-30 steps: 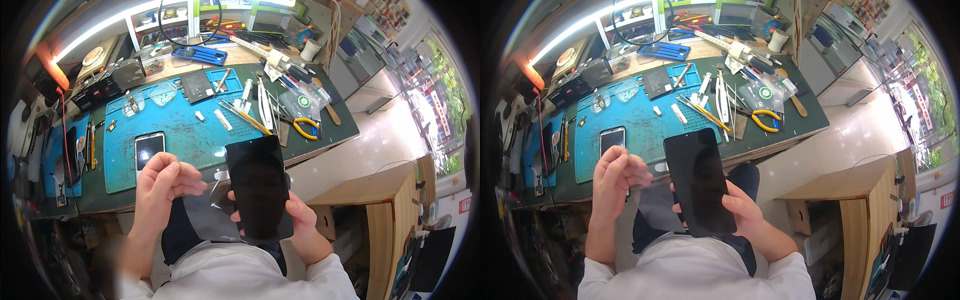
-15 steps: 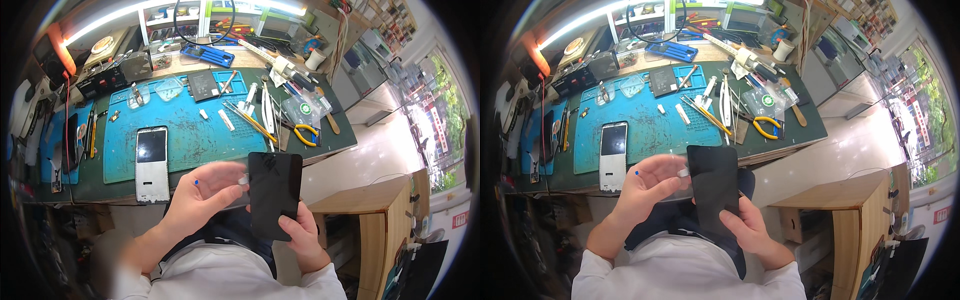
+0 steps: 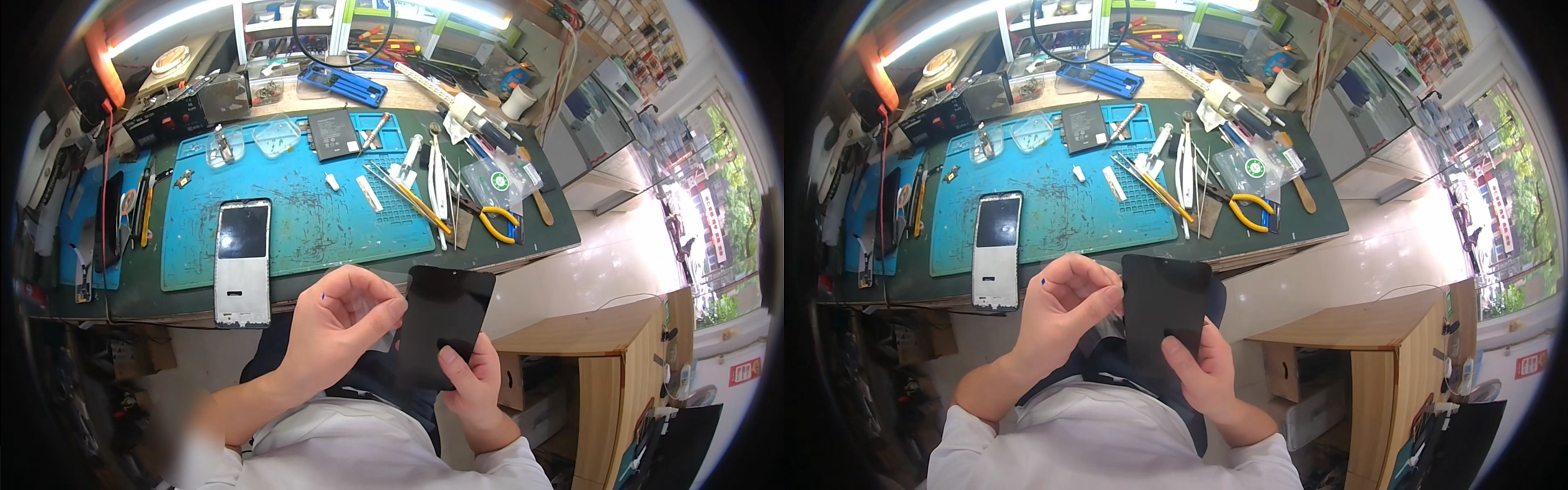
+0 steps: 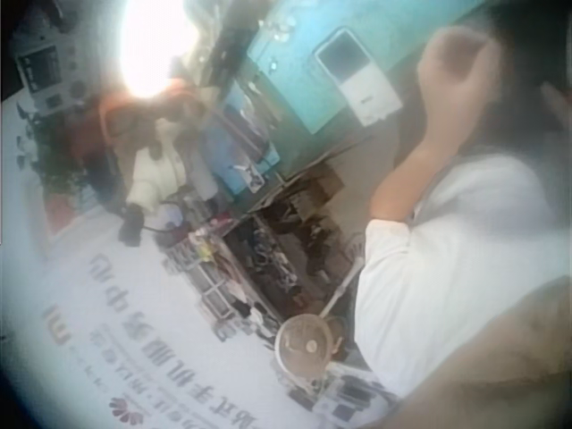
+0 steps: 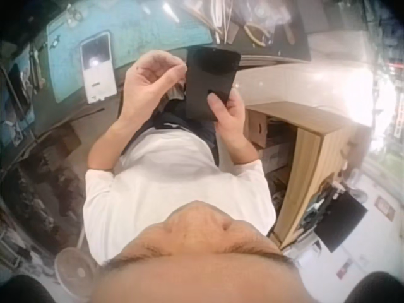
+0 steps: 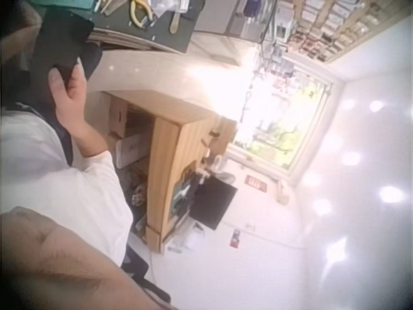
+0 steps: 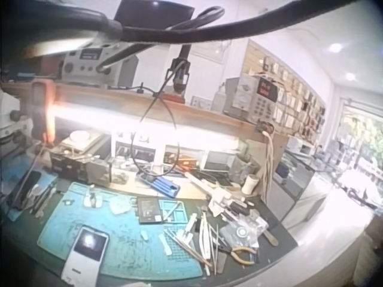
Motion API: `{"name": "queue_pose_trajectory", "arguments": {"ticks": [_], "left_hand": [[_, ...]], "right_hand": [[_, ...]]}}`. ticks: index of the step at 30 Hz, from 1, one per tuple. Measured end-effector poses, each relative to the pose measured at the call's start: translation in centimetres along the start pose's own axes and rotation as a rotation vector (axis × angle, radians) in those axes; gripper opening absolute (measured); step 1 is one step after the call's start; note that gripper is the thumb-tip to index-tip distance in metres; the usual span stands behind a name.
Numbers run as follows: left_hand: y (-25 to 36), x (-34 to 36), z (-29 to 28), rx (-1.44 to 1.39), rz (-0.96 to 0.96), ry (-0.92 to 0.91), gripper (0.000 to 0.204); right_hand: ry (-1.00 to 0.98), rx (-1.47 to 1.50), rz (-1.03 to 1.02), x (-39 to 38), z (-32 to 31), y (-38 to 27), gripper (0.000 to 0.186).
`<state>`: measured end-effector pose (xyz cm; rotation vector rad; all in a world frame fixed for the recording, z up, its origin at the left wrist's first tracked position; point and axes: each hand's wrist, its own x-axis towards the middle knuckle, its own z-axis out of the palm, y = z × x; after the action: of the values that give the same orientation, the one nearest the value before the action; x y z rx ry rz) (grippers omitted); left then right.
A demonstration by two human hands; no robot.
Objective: The person applies adhesive to the edges of a smartphone chassis, then aligns and attaches a new screen assembly. They wipe the exterior with a cloth, remove a protective film, and reconnect internal ribbon cables before closing the device.
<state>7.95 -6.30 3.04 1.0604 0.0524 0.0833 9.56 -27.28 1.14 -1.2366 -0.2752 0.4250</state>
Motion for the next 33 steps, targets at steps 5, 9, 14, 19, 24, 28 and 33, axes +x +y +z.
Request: {"name": "queue_pose_trajectory", "arguments": {"ticks": [5,9,14,19,24,28,33], "left_hand": [[-0.33,0.23,0.29,-0.036,-0.004,0.047,0.011],[-0.55,0.31,-0.11,-0.088,-0.047,0.046,0.011],[-0.80,0.49,-0.43,-0.124,-0.077,0.053,0.008],[-0.64,0.48,-0.29,-0.133,-0.083,0.045,0.010],[-0.53,0.49,-0.16,-0.150,-0.083,0.051,0.009],[-0.60,0.50,-0.29,-0.144,-0.097,0.053,0.008],[-0.77,0.52,-0.20,-0.166,-0.102,0.057,0.011]], "right_hand": [[0.033,0.043,0.011,0.00,0.01,0.11,0.037],[0.033,0.090,0.037,0.04,0.21,0.00,0.038],[0.038,0.119,0.051,0.23,0.66,-0.36,0.037],[0.034,0.123,0.058,0.28,0.87,-0.70,0.037],[0.034,0.113,0.054,0.24,0.78,-0.62,0.037],[0.017,0.101,0.041,0.24,0.59,-0.56,0.037],[0.038,0.095,0.041,0.14,0.67,-0.53,0.037]]}}
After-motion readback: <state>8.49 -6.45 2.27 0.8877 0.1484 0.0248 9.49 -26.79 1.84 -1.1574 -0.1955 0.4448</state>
